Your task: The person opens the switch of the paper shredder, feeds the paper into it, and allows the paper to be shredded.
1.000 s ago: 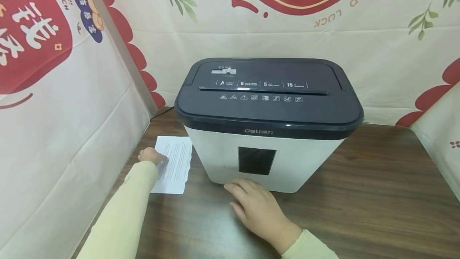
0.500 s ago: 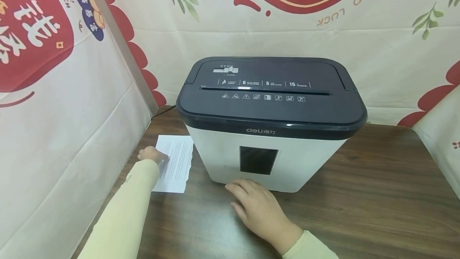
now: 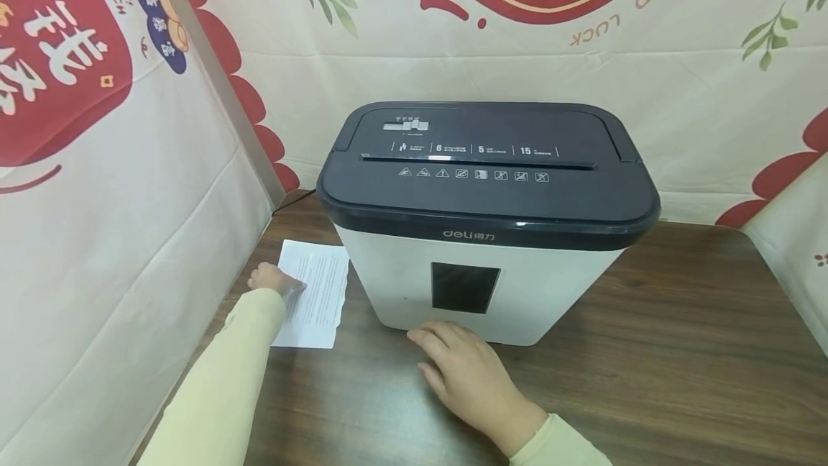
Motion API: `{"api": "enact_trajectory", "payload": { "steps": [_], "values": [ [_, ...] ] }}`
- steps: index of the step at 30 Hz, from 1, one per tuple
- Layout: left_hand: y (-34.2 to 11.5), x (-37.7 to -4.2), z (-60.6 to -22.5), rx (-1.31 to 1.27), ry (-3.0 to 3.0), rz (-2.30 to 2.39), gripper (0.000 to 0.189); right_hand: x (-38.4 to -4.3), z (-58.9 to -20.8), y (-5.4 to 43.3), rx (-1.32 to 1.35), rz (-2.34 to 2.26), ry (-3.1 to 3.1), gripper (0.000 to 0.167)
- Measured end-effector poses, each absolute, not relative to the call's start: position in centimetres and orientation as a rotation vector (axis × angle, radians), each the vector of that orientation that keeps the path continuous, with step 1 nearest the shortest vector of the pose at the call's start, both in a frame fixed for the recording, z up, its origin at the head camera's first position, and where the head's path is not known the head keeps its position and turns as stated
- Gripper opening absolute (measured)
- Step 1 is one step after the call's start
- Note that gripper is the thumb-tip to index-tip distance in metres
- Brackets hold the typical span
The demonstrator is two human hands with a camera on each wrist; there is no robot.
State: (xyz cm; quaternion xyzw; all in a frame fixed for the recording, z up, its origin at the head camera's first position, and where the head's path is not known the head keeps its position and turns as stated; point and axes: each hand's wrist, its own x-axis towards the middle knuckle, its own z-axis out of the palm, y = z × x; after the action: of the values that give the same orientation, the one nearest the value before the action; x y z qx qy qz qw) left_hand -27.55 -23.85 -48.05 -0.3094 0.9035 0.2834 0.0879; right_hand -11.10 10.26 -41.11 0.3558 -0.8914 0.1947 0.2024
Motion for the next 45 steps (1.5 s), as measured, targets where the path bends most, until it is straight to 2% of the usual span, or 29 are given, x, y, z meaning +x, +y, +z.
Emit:
{"api": "enact_trajectory", "payload": {
  "steps": [6,13,21,37,45],
  "values": [
    [-24.1,-27.0,-48.3,-0.923,2.697,0.925,0.085,-11.0,-41.1,10.2,0.987,0.539,-2.495,0.047],
    [-24.7,-26.7,-48.6,-0.863,2.729,0.898,0.071,-10.9,-41.1,10.2,0.987,0.539,-2.499,0.047],
    [-25.3,-26.4,-48.8,-0.787,2.763,0.879,0.071,-10.7,-41.1,10.2,0.987,0.534,-2.493,0.045],
    [-26.8,-24.7,-48.5,-0.487,2.765,1.074,0.047,-10.3,-40.8,10.5,0.969,0.529,-2.488,0.045],
    [-27.1,-24.0,-47.7,-0.422,2.766,1.177,0.040,-10.1,-40.8,10.7,0.945,0.523,-2.481,0.045]
  ]
}}
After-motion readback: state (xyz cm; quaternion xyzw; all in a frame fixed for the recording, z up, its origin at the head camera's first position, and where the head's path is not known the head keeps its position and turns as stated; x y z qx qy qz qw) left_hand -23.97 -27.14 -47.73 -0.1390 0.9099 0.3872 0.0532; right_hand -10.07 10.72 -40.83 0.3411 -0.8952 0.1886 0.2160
